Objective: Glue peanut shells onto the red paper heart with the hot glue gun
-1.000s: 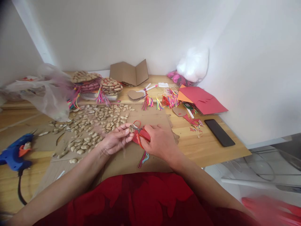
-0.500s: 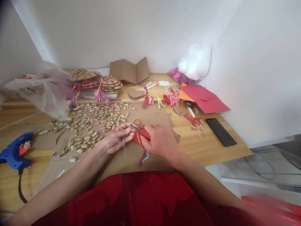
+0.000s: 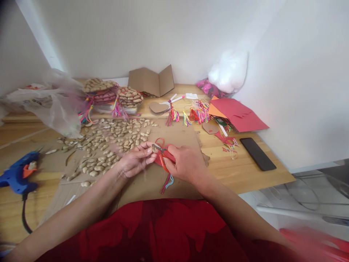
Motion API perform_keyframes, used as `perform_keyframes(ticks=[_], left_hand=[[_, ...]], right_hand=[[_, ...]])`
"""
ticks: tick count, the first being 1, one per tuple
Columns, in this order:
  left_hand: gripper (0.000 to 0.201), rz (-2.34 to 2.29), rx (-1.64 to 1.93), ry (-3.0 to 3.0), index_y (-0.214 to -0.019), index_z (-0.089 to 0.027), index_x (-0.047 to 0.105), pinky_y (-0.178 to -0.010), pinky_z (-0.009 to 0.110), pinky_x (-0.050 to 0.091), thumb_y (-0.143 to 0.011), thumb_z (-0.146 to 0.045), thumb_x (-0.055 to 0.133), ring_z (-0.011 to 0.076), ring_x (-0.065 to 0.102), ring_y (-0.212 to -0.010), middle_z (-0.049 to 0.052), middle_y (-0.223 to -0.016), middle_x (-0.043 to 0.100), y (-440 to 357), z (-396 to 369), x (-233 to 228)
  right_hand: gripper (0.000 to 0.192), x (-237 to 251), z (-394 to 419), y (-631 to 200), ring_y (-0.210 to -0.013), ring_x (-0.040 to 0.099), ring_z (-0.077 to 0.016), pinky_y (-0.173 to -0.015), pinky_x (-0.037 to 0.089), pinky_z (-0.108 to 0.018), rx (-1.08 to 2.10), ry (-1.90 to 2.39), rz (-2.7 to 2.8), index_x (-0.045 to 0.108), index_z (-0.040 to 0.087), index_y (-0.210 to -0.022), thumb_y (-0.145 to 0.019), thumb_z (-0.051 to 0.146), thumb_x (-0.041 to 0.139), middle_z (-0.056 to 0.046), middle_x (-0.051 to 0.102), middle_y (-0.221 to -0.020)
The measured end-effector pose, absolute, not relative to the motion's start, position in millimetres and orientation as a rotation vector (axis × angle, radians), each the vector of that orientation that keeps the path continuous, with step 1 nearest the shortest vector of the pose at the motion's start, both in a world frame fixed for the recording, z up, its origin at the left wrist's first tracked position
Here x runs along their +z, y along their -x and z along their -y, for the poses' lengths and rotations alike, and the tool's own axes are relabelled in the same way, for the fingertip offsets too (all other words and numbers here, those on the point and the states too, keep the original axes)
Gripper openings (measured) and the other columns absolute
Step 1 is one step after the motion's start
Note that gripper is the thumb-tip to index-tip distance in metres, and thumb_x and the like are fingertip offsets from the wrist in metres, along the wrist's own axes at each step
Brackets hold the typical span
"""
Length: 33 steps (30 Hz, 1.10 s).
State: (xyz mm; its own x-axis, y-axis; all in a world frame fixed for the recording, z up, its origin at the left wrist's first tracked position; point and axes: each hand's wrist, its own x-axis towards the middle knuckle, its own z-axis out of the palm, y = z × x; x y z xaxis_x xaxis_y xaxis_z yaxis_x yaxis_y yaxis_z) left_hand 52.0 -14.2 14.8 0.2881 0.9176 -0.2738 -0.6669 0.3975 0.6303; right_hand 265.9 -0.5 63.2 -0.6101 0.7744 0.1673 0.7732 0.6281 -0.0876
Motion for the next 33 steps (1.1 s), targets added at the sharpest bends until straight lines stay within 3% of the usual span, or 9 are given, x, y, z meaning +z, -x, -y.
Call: perform_keyframes(ticks=[17,24,33], left_hand=[[0.030,-0.643,1.074,-0.471,-0.091,-0.010,0.065,-0.061,0.018,0.062,-0.069,-0.009,0.087,0.0132,0.072,-0.065,0.004,-0.073,0.071,-51,14,11],[0.030,-0.641,1.048,-0.482,-0.096,-0.010,0.065,-0.060,0.018,0.062,-0.073,-0.009,0.084,0.0127,0.071,-0.063,0.005,-0.076,0.073,-50,14,12],[0.026,-0.649,1.005,-0.503,-0.100,-0.008,0.066,-0.059,0.017,0.061,-0.078,-0.009,0.079,0.0134,0.071,-0.063,0.005,-0.074,0.071,-49,14,11]], right_hand=[[0.026,57,-8,-277,-0.060,0.045,-0.0149,-0.060,0.022,-0.029,0.145,1.146,2.656,0.059,0.019,-0.088,-0.096,0.043,0.050,-0.001,0.056,-0.066],[0.028,55,-12,-285,-0.062,0.048,-0.0149,-0.061,0.024,-0.029,0.177,1.094,2.671,0.057,0.019,-0.083,-0.098,0.041,0.048,-0.002,0.057,-0.067],[0.019,64,-9,-281,-0.064,0.048,-0.0164,-0.061,0.024,-0.030,0.183,1.114,2.702,0.059,0.021,-0.089,-0.095,0.038,0.053,0.000,0.057,-0.066]])
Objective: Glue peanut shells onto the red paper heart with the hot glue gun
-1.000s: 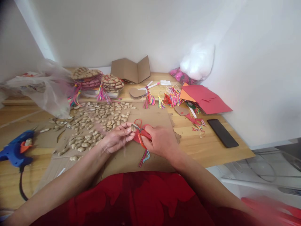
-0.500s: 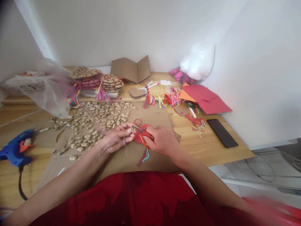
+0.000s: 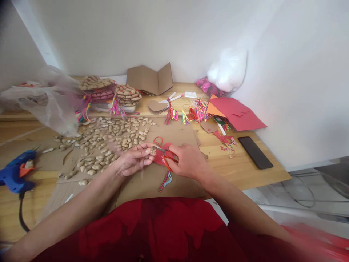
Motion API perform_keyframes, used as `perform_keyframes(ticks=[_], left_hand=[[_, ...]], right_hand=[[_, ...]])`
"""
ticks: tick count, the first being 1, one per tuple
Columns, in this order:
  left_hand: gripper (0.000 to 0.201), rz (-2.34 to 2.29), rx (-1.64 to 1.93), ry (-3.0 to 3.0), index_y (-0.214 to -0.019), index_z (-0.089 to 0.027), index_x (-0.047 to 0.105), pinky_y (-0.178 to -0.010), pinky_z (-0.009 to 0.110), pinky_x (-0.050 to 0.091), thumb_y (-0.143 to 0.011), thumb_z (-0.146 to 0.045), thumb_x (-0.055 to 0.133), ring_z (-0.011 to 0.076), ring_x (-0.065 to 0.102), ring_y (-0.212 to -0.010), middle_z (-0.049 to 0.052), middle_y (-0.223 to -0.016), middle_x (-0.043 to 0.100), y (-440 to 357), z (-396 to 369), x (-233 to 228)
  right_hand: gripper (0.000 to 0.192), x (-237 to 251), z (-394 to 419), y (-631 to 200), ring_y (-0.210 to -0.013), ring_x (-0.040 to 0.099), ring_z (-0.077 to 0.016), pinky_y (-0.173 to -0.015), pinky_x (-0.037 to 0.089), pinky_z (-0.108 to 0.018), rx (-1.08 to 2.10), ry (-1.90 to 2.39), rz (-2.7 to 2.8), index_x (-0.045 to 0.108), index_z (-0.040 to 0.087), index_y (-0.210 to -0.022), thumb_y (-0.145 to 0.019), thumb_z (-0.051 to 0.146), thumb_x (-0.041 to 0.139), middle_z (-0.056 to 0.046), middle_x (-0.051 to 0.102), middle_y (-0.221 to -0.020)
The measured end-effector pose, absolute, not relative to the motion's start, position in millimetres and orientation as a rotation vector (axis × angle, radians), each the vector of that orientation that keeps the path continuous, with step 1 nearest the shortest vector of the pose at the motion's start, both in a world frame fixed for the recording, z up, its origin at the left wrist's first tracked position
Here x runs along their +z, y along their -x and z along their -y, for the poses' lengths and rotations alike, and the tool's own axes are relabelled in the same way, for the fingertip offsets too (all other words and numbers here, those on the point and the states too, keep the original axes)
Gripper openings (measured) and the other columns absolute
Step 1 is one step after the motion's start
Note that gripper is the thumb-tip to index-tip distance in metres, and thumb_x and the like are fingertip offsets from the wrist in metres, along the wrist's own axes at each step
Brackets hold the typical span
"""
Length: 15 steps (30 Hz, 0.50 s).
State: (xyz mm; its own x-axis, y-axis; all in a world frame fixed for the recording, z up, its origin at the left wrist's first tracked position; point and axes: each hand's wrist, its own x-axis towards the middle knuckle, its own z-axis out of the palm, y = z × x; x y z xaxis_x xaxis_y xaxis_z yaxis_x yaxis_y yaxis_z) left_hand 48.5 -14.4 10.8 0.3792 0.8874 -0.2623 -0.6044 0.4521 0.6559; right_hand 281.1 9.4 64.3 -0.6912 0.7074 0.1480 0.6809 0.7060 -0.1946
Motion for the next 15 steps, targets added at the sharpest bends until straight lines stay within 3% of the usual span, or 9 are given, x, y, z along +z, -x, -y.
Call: perform_keyframes(ticks=[15], left_hand=[[0.020,-0.715,1.024,-0.409,-0.095,-0.007,0.071,-0.055,0.016,0.059,-0.077,-0.006,0.078,0.0126,0.069,-0.060,0.008,-0.077,0.073,-46,65,24]], right_hand=[[0.032,81,8,-271,-0.074,0.053,-0.0193,-0.066,0.029,-0.030,0.197,0.988,2.850,0.059,0.020,-0.090,-0.096,0.051,0.052,-0.005,0.061,-0.074]])
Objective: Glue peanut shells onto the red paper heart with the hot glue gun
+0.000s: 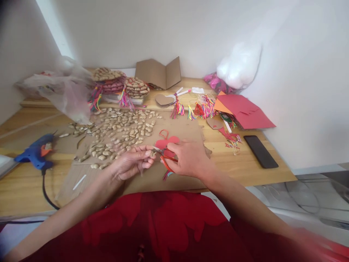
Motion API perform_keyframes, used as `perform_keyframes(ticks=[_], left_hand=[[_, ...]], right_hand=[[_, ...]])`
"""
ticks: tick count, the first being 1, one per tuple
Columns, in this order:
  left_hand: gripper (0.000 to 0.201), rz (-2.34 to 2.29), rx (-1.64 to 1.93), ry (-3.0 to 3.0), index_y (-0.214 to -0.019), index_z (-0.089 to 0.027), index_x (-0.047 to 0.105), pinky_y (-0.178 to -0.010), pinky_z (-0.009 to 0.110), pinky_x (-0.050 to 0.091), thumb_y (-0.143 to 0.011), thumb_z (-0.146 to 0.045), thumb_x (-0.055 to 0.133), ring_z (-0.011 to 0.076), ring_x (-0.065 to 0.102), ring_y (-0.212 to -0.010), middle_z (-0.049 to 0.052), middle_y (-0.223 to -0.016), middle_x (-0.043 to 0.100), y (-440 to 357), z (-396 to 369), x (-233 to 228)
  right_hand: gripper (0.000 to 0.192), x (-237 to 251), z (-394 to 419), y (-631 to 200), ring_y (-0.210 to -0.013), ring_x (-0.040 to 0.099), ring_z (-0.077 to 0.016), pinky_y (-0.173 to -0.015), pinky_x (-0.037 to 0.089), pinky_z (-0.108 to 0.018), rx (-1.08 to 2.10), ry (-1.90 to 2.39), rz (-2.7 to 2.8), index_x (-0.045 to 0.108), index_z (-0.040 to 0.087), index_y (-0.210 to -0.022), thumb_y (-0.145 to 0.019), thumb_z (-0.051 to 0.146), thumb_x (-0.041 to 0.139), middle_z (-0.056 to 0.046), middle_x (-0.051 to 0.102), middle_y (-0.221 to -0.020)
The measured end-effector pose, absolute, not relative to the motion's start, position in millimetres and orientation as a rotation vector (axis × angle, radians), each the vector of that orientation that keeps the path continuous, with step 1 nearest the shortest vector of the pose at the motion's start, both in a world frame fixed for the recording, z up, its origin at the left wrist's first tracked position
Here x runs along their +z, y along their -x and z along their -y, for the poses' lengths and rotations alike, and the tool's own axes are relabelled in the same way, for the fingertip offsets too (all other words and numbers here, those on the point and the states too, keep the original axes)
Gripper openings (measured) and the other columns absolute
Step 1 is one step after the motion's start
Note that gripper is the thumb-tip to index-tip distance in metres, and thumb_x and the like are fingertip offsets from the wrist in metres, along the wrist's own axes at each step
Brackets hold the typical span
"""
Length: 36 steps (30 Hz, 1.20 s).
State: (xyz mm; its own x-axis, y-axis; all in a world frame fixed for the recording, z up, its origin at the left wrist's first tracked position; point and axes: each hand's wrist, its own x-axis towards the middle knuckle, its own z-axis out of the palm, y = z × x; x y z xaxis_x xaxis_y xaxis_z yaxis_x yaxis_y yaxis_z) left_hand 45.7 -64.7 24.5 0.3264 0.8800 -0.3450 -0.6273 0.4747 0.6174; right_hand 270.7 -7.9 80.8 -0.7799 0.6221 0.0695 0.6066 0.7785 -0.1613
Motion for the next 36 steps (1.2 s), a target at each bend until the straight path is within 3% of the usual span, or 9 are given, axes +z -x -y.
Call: perform_keyframes(ticks=[12,18,22,27,36], left_hand=[[0.016,-0.705,1.053,-0.391,-0.090,-0.010,0.069,-0.056,0.017,0.059,-0.077,-0.006,0.076,0.0128,0.068,-0.060,0.008,-0.077,0.072,-42,104,27],[0.016,-0.718,0.995,-0.410,-0.091,-0.009,0.073,-0.057,0.019,0.059,-0.076,-0.008,0.078,0.0144,0.070,-0.062,0.008,-0.075,0.073,-33,118,24],[0.013,-0.745,0.940,-0.433,-0.094,-0.007,0.074,-0.052,0.017,0.057,-0.081,-0.007,0.073,0.0124,0.067,-0.054,0.008,-0.072,0.072,-29,123,23],[0.009,-0.758,0.918,-0.429,-0.091,-0.007,0.074,-0.052,0.016,0.058,-0.082,-0.007,0.071,0.0138,0.070,-0.059,0.010,-0.076,0.074,-26,128,24],[0.014,-0.760,0.875,-0.446,-0.094,-0.005,0.076,-0.053,0.018,0.060,-0.081,-0.007,0.072,0.0134,0.068,-0.055,0.010,-0.073,0.073,-22,131,22]], right_hand=[[0.037,83,31,-271,-0.063,0.044,-0.0144,-0.058,0.021,-0.029,0.116,0.913,2.885,0.060,0.020,-0.080,-0.095,0.054,0.054,-0.001,0.050,-0.065],[0.037,79,36,-276,-0.064,0.043,-0.0149,-0.059,0.020,-0.029,0.204,0.798,2.926,0.061,0.020,-0.079,-0.095,0.052,0.052,-0.002,0.053,-0.067],[0.038,76,40,-277,-0.063,0.041,-0.0154,-0.059,0.018,-0.030,0.196,0.751,2.931,0.058,0.020,-0.076,-0.095,0.053,0.052,-0.001,0.049,-0.062],[0.035,73,44,-275,-0.063,0.040,-0.0160,-0.060,0.019,-0.031,0.223,0.677,2.967,0.055,0.020,-0.076,-0.095,0.049,0.050,-0.001,0.048,-0.061],[0.035,70,38,-275,-0.062,0.039,-0.0145,-0.060,0.020,-0.030,0.255,0.537,2.992,0.052,0.020,-0.072,-0.095,0.046,0.052,0.001,0.043,-0.061]])
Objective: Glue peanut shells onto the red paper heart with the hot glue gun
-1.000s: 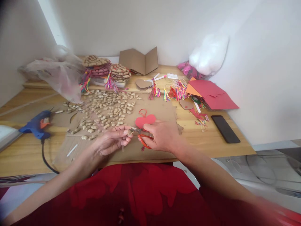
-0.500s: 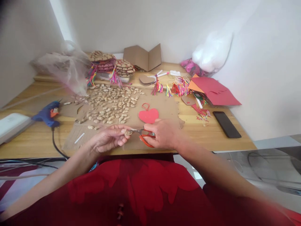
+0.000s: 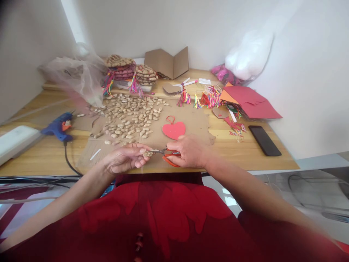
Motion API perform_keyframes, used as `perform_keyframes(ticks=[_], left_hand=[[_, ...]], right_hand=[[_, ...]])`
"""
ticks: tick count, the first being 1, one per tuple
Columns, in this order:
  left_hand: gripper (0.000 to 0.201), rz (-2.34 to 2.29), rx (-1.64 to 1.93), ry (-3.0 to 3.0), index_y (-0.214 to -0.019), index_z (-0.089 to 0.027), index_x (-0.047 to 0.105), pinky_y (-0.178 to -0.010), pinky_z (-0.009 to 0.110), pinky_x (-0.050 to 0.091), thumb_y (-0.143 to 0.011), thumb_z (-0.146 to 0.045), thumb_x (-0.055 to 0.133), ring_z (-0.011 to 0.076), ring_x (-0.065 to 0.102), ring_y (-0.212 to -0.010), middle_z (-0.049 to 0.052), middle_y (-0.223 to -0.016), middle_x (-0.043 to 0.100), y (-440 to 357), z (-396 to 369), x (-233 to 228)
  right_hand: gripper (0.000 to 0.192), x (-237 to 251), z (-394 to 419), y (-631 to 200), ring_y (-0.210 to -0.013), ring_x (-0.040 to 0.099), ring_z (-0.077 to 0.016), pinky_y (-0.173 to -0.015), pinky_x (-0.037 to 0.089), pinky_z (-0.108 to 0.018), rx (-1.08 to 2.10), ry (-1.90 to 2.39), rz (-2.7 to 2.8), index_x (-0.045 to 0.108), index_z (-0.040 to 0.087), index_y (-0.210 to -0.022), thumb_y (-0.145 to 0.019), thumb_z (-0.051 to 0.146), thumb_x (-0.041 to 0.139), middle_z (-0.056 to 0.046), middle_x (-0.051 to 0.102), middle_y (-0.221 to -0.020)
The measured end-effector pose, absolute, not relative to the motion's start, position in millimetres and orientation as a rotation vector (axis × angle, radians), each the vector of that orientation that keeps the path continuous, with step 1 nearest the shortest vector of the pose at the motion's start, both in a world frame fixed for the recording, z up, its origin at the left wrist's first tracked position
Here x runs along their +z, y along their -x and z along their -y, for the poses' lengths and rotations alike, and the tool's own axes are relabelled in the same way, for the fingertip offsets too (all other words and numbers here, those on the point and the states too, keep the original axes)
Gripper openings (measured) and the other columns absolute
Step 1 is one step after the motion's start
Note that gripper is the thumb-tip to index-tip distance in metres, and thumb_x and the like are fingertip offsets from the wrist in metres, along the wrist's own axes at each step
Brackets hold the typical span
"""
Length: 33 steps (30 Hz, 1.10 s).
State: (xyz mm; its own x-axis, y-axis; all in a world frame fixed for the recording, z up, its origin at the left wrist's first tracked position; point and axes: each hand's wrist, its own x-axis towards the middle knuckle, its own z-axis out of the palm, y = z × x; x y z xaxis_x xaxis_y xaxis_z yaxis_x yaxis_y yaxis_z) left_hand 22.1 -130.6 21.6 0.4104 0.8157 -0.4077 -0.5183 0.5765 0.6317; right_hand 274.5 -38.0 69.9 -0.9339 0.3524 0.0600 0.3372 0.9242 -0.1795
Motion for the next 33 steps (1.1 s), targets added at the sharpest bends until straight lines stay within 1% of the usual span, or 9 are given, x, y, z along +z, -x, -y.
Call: perform_keyframes(ticks=[3,7,14,19,24,27,30,33], left_hand=[[0.013,-0.768,0.862,-0.434,-0.092,-0.006,0.076,-0.054,0.018,0.060,-0.080,-0.007,0.073,0.0131,0.068,-0.056,0.010,-0.073,0.073,-21,130,20],[0.014,-0.781,0.860,-0.416,-0.094,-0.005,0.076,-0.052,0.016,0.058,-0.080,-0.007,0.073,0.0126,0.068,-0.055,0.009,-0.071,0.072,-19,130,18],[0.015,-0.793,0.890,-0.393,-0.095,-0.006,0.075,-0.051,0.015,0.057,-0.081,-0.004,0.070,0.0120,0.068,-0.056,0.008,-0.073,0.073,-14,129,19],[0.021,-0.765,0.973,-0.368,-0.100,-0.007,0.073,-0.059,0.017,0.061,-0.079,-0.001,0.071,0.0147,0.072,-0.067,0.010,-0.080,0.074,-14,129,19],[0.021,-0.748,1.146,-0.317,-0.096,-0.008,0.073,-0.068,0.015,0.062,-0.078,0.002,0.071,0.0120,0.072,-0.073,0.006,-0.084,0.072,-21,130,15],[0.023,-0.755,1.170,-0.335,-0.097,-0.008,0.072,-0.067,0.016,0.062,-0.076,0.003,0.072,0.0113,0.071,-0.071,0.004,-0.081,0.069,-25,131,17],[0.024,-0.836,1.169,-0.374,-0.098,-0.007,0.072,-0.064,0.016,0.061,-0.075,0.000,0.074,0.0117,0.070,-0.069,0.005,-0.080,0.070,-30,132,21],[0.024,-0.950,1.175,-0.461,-0.099,-0.008,0.070,-0.061,0.017,0.060,-0.076,-0.009,0.078,0.0119,0.070,-0.066,0.007,-0.081,0.071,-35,132,23]], right_hand=[[0.038,71,36,-273,-0.061,0.037,-0.0141,-0.060,0.020,-0.030,0.249,0.509,3.003,0.051,0.020,-0.071,-0.096,0.048,0.051,0.002,0.040,-0.060],[0.038,70,33,-271,-0.060,0.038,-0.0141,-0.060,0.020,-0.029,0.257,0.496,3.016,0.052,0.020,-0.070,-0.097,0.048,0.050,0.001,0.041,-0.059],[0.030,67,30,-268,-0.060,0.039,-0.0139,-0.060,0.020,-0.029,0.277,0.535,3.005,0.056,0.020,-0.075,-0.095,0.042,0.053,0.000,0.047,-0.062],[0.038,71,37,-266,-0.058,0.043,-0.0127,-0.059,0.024,-0.028,0.421,0.726,2.882,0.050,0.020,-0.072,-0.095,0.050,0.053,0.001,0.052,-0.061],[0.036,72,53,-260,-0.062,0.048,-0.0147,-0.060,0.025,-0.029,0.345,0.888,2.825,0.049,0.021,-0.078,-0.095,0.052,0.053,-0.001,0.055,-0.066],[0.035,72,61,-256,-0.064,0.048,-0.0159,-0.061,0.025,-0.030,0.313,0.963,2.781,0.049,0.021,-0.079,-0.094,0.052,0.054,-0.002,0.056,-0.068],[0.032,71,64,-251,-0.059,0.043,-0.0134,-0.060,0.025,-0.029,0.419,0.989,2.695,0.047,0.021,-0.078,-0.095,0.047,0.054,0.000,0.053,-0.066],[0.033,66,66,-243,-0.055,0.038,-0.0111,-0.056,0.027,-0.027,0.682,1.042,2.531,0.045,0.021,-0.077,-0.092,0.046,0.060,0.004,0.049,-0.063]])
